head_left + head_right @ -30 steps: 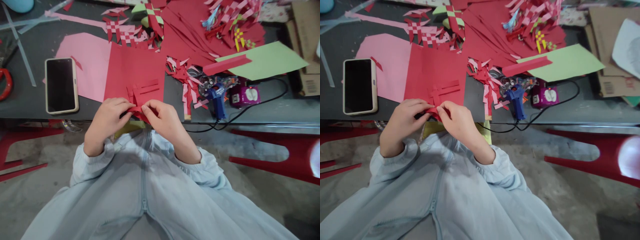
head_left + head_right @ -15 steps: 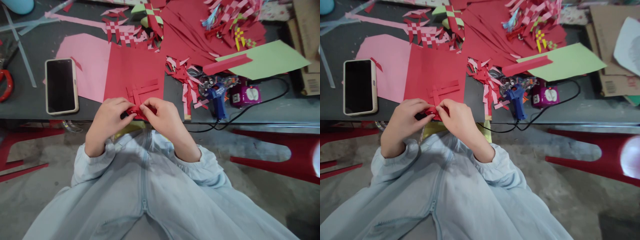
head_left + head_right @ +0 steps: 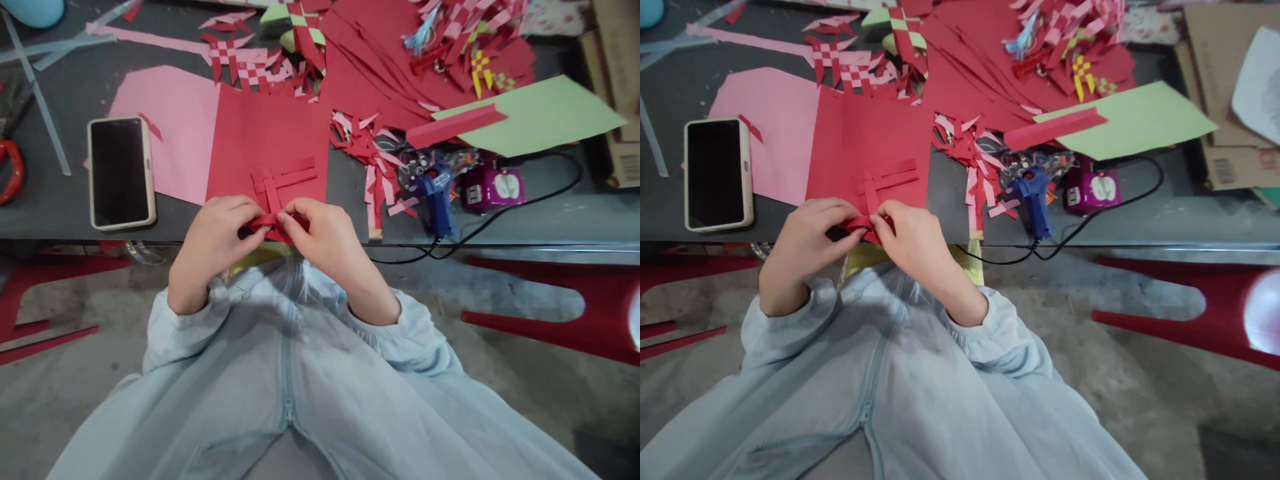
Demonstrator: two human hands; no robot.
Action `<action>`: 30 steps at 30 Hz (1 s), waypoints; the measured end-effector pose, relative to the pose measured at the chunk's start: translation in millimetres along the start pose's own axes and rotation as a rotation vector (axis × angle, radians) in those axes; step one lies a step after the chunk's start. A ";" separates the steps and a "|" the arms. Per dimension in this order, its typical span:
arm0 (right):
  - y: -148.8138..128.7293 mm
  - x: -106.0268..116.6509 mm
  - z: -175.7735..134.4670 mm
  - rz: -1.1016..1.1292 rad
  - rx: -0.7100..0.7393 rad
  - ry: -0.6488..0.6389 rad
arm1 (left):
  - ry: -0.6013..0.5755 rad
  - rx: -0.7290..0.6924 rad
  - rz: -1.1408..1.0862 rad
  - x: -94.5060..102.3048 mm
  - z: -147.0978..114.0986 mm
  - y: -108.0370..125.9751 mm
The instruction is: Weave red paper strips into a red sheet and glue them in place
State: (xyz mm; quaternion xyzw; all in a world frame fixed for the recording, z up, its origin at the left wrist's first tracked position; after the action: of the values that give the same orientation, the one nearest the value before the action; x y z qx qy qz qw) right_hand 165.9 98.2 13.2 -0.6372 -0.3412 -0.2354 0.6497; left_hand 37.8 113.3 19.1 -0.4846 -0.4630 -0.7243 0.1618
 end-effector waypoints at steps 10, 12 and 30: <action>-7.7 -5.2 0.6 -0.024 0.018 -0.036 | -0.020 0.028 0.000 -0.5 1.6 -3.0; -9.1 -3.4 2.9 -0.038 0.026 -0.029 | -0.022 0.024 -0.006 -0.3 1.9 -2.5; 6.6 0.9 18.9 -0.146 0.233 -0.118 | -0.015 0.033 -0.037 5.8 -3.8 -2.7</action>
State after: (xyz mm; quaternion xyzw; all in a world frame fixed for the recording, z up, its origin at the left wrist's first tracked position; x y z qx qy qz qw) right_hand 168.7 117.5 8.7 -0.5437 -0.4493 -0.2032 0.6792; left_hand 31.1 112.8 22.3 -0.4788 -0.4848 -0.7158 0.1529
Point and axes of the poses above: each hand's wrist, its own z-axis towards the middle knuckle, its own x-axis out of the back of the hand, y = z × x, the point moved 9 cm from there along z, towards the middle knuckle, and after that the axes turned 4 degrees about x, right-handed, at the moved point
